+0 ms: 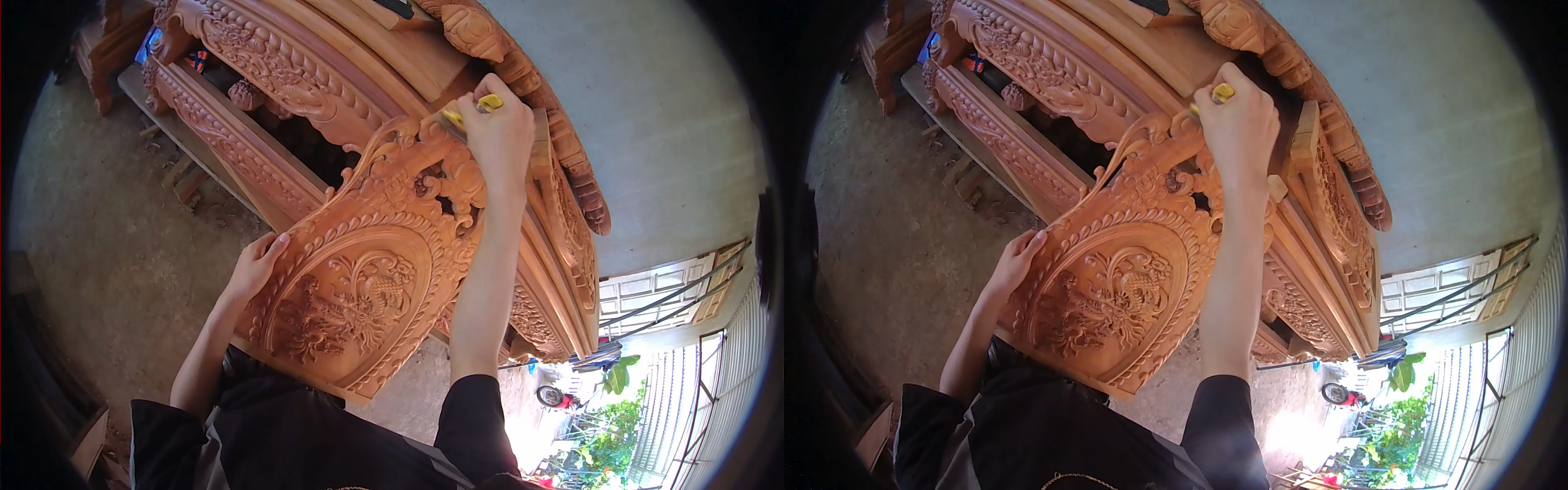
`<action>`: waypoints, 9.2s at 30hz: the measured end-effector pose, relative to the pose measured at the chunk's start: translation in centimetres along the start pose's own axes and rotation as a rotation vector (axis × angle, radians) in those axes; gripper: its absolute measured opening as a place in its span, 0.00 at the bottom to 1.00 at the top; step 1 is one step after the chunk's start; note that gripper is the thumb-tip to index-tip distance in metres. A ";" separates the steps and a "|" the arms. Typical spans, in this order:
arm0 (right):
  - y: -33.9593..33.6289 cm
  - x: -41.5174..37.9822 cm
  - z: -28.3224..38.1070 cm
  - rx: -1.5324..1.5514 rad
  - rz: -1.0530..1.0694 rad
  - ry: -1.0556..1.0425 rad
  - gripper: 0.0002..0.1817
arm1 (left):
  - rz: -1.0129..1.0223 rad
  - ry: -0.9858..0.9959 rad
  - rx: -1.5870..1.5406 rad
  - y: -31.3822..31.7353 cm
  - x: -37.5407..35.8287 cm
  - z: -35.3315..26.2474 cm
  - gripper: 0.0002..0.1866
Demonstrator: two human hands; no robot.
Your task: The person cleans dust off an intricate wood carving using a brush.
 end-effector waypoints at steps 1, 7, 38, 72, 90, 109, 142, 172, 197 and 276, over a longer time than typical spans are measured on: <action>0.0 0.1 0.1 0.004 0.000 -0.002 0.11 | -0.032 0.039 -0.014 0.2 0.2 0.4 0.28; -0.4 -1.3 -0.5 0.497 0.161 0.260 0.12 | -0.051 0.067 -0.019 0.1 -0.2 -0.3 0.28; 0.8 -5.9 -0.7 0.683 -0.140 0.454 0.22 | -0.012 0.098 -0.056 -0.2 0.3 -0.4 0.25; 1.1 -11.9 1.5 0.528 -0.142 0.522 0.22 | 0.015 0.074 -0.126 0.0 0.2 -0.3 0.26; 0.7 -12.3 3.9 0.748 -0.073 0.504 0.22 | -0.003 0.071 -0.108 -0.1 0.2 -0.5 0.26; 2.4 -15.8 3.7 0.719 -0.050 0.316 0.09 | -0.013 0.073 -0.105 -0.1 0.4 0.0 0.26; 2.3 -18.2 -0.7 0.004 -0.083 0.147 0.40 | -0.323 0.965 0.289 -2.3 -1.5 -12.7 0.12; 4.8 -19.4 -4.6 -0.337 -0.029 0.322 0.42 | -0.367 0.983 0.989 -3.3 2.4 -9.3 0.23; 4.8 -19.3 -4.6 -0.330 -0.028 0.338 0.42 | -0.413 1.146 0.714 -0.6 2.0 -12.6 0.18; 10.6 -28.1 14.5 0.154 0.493 -0.207 0.47 | 0.223 -0.119 -0.548 -0.9 6.8 1.8 0.26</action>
Point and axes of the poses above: each hand's wrist, its own x-axis towards the middle knuckle, its own y-axis out of the palm, z = x × y, the point moved 3 cm from there along x, towards the middle knuckle, and after that the axes turned 4 degrees about x, right-handed, at the moved point
